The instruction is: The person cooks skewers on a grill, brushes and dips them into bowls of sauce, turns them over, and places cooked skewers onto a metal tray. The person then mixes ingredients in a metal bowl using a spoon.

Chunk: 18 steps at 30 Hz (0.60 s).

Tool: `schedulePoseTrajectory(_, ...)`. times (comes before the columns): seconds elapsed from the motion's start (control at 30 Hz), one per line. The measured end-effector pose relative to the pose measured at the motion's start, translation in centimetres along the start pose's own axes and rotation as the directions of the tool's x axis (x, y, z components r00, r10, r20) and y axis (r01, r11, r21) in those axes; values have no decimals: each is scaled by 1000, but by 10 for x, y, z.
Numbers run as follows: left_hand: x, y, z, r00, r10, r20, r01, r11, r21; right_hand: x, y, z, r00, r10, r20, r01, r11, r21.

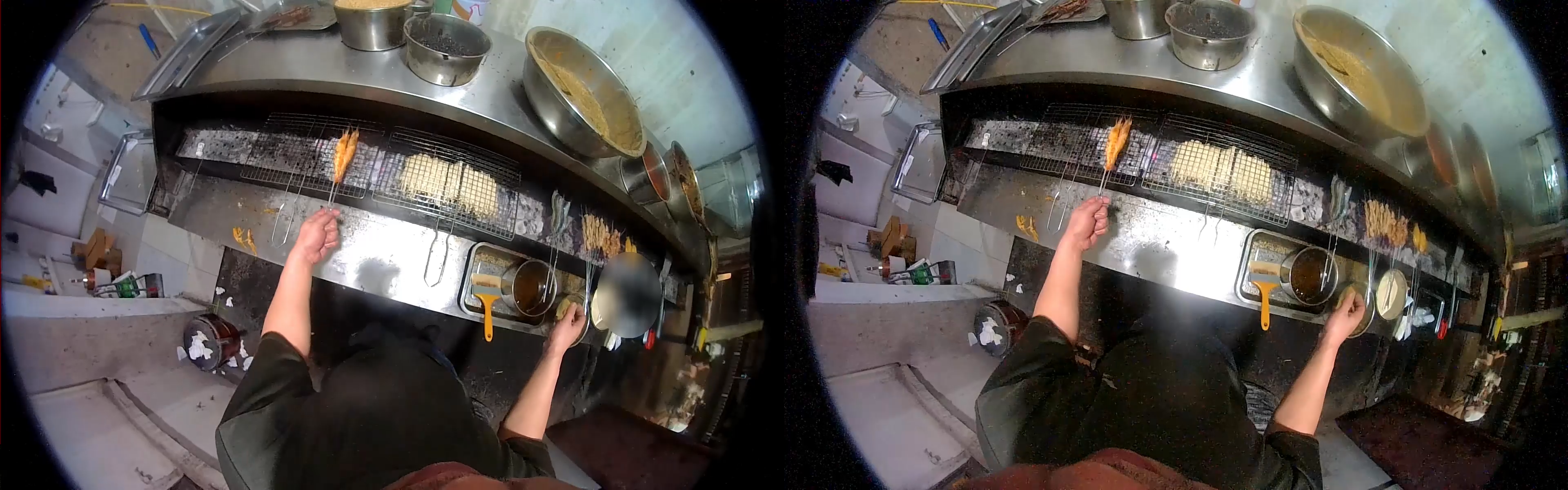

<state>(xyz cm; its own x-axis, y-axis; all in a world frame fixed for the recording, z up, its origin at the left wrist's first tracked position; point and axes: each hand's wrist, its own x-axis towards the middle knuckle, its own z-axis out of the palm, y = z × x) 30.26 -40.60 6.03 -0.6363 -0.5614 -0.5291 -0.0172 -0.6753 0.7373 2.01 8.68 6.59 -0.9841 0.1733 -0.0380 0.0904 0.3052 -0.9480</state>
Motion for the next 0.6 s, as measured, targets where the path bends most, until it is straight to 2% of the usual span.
schedulePoseTrajectory(0.13,5,1,-15,995,-38,88,57,972,-230,-13,-14,5,999,-32,5,32,994,-103)
schedulePoseTrajectory(0.23,3,3,-15,991,29,129,10,958,-287,-17,-20,9,997,-79,7,79,989,-129)
schedulePoseTrajectory(0.33,9,-5,-20,981,-36,190,85,963,-257,-15,-4,8,987,-158,7,156,969,-192)
schedulePoseTrajectory(0.4,12,-9,-24,983,-51,177,95,964,-250,-13,0,7,984,-180,8,177,962,-209)
schedulePoseTrajectory(0.5,15,-14,-28,978,-65,196,100,980,-174,-27,-26,8,978,-207,-11,200,954,-223)
schedulePoseTrajectory(0.53,18,-13,-28,973,-71,220,103,985,-137,-24,-21,5,971,-237,3,228,930,-288)
schedulePoseTrajectory(0.57,19,-13,-29,980,-80,184,102,988,-115,-30,-34,5,977,-209,50,215,941,-261)
schedulePoseTrajectory(0.6,20,-14,-27,982,-100,161,115,990,-86,-38,-41,10,964,-262,-55,228,910,-346)
